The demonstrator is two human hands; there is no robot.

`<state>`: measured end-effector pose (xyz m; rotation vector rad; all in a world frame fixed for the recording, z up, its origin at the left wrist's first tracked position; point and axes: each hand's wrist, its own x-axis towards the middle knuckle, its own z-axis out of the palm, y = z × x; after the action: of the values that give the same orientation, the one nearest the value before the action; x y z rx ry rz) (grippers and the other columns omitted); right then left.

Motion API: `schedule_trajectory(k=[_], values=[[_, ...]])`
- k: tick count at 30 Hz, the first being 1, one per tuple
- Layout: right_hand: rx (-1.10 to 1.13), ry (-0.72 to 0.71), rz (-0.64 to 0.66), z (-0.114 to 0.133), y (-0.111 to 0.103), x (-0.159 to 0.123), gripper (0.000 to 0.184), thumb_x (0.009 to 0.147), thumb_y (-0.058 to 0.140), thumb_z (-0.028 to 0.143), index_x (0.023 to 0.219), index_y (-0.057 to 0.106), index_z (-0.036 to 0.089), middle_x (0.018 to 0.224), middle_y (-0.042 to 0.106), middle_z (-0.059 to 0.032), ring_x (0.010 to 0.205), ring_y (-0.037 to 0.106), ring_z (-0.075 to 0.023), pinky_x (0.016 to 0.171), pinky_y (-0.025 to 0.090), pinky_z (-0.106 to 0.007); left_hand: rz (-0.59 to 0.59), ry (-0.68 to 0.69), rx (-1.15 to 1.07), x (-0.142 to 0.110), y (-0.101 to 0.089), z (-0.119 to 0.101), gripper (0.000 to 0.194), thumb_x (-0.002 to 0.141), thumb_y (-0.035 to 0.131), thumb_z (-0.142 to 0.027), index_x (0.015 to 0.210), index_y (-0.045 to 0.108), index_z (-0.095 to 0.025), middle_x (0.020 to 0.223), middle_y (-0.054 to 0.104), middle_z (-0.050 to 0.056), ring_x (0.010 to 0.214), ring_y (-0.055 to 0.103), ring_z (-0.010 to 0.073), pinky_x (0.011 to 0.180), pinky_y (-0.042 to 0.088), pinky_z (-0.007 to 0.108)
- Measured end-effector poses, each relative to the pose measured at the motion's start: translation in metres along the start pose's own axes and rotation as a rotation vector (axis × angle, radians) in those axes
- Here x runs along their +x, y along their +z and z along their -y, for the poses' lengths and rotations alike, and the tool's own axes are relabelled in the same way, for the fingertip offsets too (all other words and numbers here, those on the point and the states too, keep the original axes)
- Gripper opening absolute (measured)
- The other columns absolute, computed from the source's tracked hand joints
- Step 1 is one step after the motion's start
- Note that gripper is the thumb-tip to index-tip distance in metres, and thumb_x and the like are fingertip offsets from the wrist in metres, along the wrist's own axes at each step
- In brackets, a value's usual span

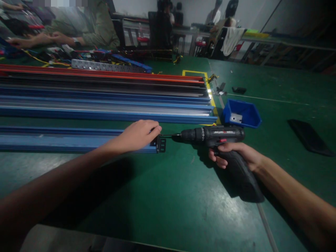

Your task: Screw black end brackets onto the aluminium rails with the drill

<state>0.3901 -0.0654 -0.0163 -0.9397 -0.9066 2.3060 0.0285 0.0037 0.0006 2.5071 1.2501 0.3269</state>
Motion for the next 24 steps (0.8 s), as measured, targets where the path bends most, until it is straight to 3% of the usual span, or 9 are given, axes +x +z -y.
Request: schedule_trajectory(k=[24], values=[[-0.014,-0.008,-0.03,0.0003,0.004,-0.0025,0.023,0.091,0.061,0.023,0.097,0.073,0.004,0.09,0.07,-0.0122,0.066,0.062,-0.0123,0.065,0.056,-0.025,0.001,-0.005,-0.002,0.0,-0.0007,-0.0008,0.042,0.103,0.034,-0.043,0.083,0.063,-0.02,0.089,0.071,0.004,0.082,0.063,0.0211,0.073,0.039,0.031]])
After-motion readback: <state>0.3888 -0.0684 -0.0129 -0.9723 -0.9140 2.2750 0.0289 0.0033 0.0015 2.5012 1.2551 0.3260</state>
